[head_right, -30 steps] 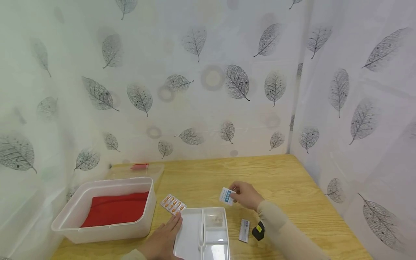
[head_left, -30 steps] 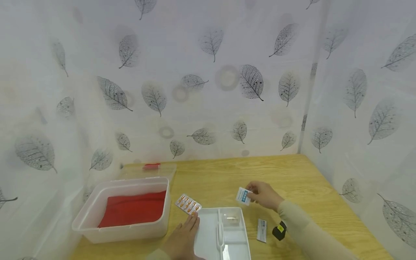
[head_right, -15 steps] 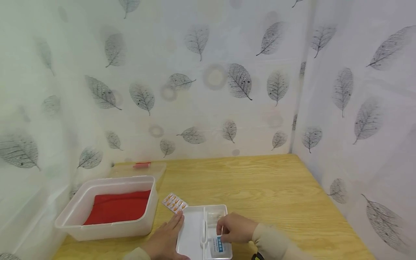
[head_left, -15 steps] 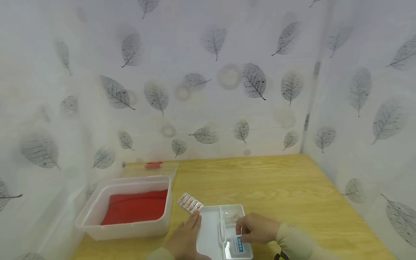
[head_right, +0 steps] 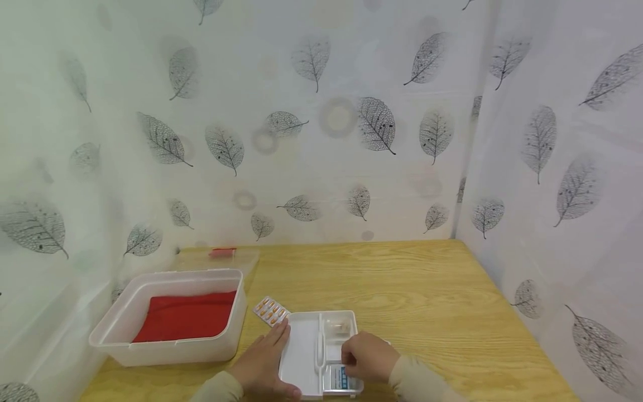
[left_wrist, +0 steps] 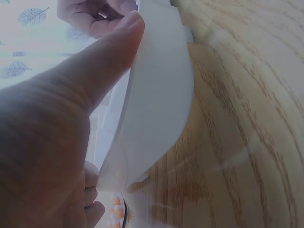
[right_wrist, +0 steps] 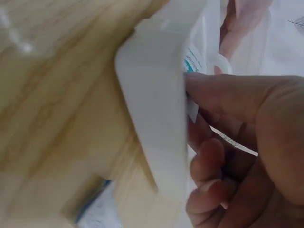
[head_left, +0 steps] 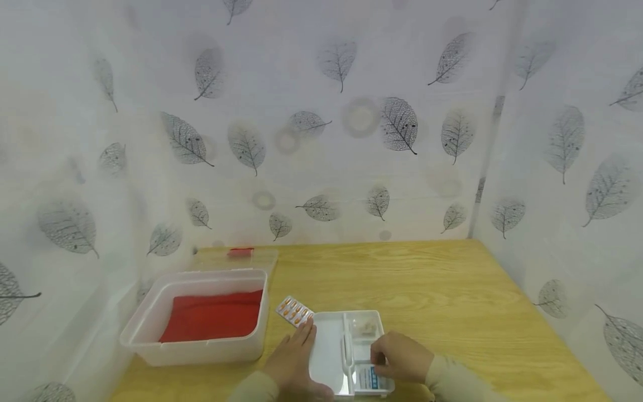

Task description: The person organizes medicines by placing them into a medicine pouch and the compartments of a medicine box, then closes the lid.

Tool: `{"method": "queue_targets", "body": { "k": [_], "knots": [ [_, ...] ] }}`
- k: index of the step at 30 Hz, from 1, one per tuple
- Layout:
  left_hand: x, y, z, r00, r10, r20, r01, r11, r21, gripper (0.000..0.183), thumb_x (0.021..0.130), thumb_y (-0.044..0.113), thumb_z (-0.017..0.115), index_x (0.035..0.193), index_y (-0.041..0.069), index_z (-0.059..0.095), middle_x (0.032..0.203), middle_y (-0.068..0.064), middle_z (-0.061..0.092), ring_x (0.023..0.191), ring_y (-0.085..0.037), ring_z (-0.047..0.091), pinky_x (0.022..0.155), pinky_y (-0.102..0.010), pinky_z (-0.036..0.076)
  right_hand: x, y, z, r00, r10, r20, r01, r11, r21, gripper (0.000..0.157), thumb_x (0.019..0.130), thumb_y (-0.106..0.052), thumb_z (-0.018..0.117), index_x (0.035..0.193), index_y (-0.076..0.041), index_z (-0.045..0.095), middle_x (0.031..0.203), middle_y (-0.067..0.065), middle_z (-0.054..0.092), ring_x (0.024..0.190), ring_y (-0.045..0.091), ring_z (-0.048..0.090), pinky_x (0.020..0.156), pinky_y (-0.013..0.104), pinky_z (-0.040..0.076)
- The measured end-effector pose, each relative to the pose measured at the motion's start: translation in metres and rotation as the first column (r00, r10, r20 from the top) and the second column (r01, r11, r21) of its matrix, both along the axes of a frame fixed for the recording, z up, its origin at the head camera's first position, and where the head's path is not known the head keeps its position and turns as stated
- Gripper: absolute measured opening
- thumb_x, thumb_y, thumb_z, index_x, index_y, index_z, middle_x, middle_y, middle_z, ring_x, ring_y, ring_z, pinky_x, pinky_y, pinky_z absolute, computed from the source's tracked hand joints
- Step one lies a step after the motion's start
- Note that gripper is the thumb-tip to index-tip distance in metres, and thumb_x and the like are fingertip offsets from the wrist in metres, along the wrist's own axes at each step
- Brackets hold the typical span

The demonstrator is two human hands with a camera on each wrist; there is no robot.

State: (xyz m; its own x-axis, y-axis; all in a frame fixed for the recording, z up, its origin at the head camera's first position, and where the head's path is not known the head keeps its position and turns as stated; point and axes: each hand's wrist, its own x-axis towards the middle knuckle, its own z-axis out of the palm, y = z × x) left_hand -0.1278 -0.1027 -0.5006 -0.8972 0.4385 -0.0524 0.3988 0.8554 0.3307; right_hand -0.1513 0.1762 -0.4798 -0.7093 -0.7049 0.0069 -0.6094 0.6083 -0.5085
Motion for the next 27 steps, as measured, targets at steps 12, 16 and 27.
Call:
{"method": "queue_targets", "body": {
  "k": [12,16,27],
  "knots": [
    [-0.006,-0.002,-0.013,1.000,-0.014,0.000,0.014,0.999,0.047,0.137,0.052,0.089,0.061,0.148,-0.004,0.028,0.157,-0.017,0.019,0.140,-0.032,0.027,0.107,-0.046,0.034,-0.002,0.002,-0.016,0.992,-0.049,-0.113,0.052,0.998,0.022,0.015,0.071,-0.019,0.083,0.071,-0.021,0.068,0.067,-0.018,0.058,0.061,-0.005,0.048,0.056,0.018,0.045],
    [-0.006,-0.004,-0.012,1.000,-0.016,-0.004,0.016,0.999,0.045,0.137,0.053,0.089,0.060,0.148,-0.004,0.027,0.157,-0.017,0.019,0.141,-0.032,0.025,0.108,-0.047,0.033,-0.002,0.000,-0.018,0.993,-0.048,-0.111,0.050,0.999,0.017,0.015,0.071,-0.019,0.083,0.069,-0.021,0.068,0.067,-0.018,0.057,0.060,-0.006,0.048,0.056,0.017,0.045],
    [-0.005,-0.003,-0.014,1.000,-0.014,-0.008,0.015,0.999,0.040,0.135,0.054,0.088,0.062,0.147,-0.003,0.029,0.156,-0.017,0.022,0.139,-0.031,0.030,0.104,-0.051,0.037,-0.014,0.020,-0.012,0.977,-0.213,0.018,0.214,0.971,-0.106,0.004,0.086,-0.021,0.071,0.082,-0.020,0.070,0.069,-0.019,0.056,0.059,-0.002,0.049,0.053,0.019,0.045]
  ]
}}
